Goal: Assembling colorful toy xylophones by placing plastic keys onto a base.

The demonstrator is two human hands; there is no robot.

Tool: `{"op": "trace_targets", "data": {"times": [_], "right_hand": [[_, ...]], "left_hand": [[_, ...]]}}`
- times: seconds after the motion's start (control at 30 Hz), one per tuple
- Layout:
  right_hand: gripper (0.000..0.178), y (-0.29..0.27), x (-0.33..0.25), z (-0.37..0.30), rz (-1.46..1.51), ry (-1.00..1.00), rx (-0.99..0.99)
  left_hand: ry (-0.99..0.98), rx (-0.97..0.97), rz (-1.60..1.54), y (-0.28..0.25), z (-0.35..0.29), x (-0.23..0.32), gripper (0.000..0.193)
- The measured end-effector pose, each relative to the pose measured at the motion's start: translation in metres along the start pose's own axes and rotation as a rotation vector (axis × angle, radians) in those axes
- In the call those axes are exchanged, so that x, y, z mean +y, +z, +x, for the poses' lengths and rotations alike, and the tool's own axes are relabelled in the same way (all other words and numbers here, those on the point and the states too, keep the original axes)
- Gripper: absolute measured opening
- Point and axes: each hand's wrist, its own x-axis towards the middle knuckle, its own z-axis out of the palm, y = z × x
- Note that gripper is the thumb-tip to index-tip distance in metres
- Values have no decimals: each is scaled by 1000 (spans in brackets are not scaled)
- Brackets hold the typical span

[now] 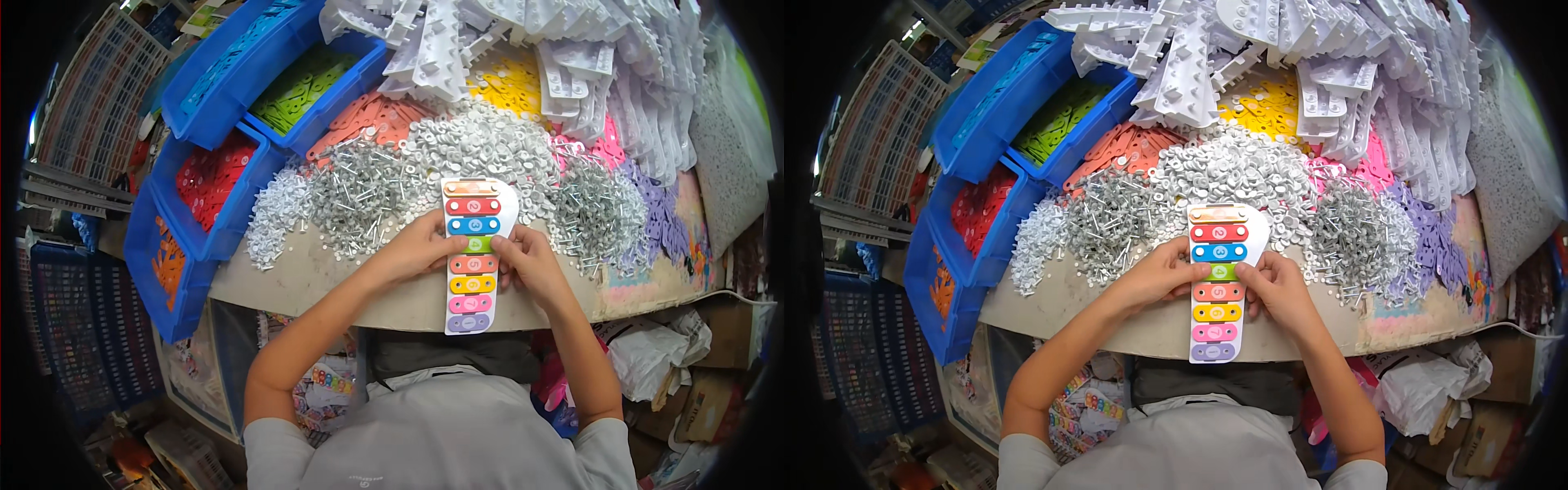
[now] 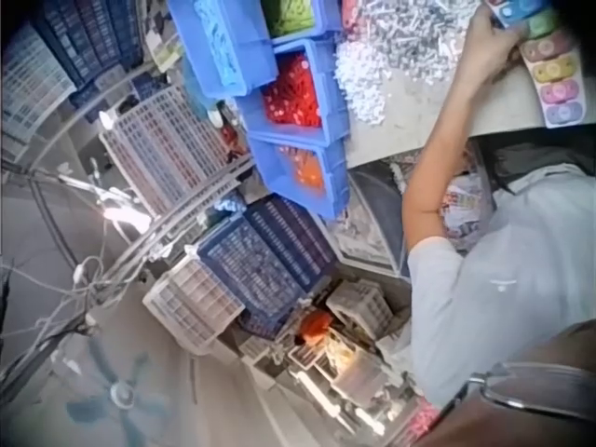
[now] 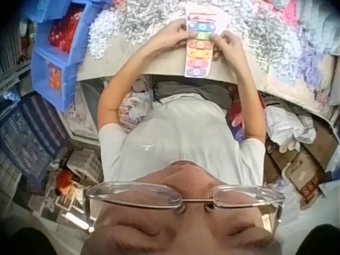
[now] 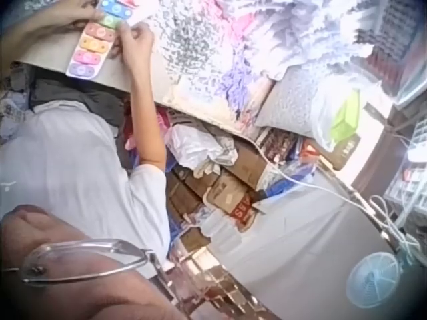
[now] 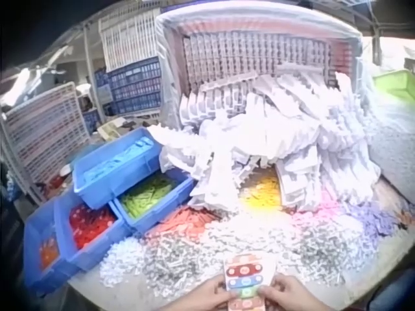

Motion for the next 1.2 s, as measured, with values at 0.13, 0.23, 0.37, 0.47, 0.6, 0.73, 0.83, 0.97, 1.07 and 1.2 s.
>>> {"op": "trace_targets", "data": {"times": [0.13,0.23,0.37,0.47,0.6,0.73,0.83,0.97,1.07,1.2], "right_hand": [[27,4,-2,0,42,-10,-25],[27,5,3,2,39,-15,19],[23,10,4,0,-18,-47,61],[22,9,3,-3,-63,-33,71],[18,7,7,-16,-33,-104,206],[14,-63,36,-42,-553,-558,814],[24,-134,43,-73,-945,-567,1097],[27,-222,93,-82,-1022,-430,965],[22,-218,96,-87,-1007,-337,889],[15,-215,101,-85,-1051,-424,971]], "left_hand": [[30,-19,80,-7,2,1,31],[80,-1,41,-5,5,-3,28],[170,22,134,-4,13,-13,28],[218,38,187,-6,12,-17,28],[272,314,397,6,-6,-32,31],[443,684,389,-6,-72,-33,22],[653,1181,768,-51,-122,-47,11],[533,1404,1075,-105,-163,-57,6],[545,1418,1246,-117,-168,-63,4],[469,1349,1386,-119,-160,-65,7]]}}
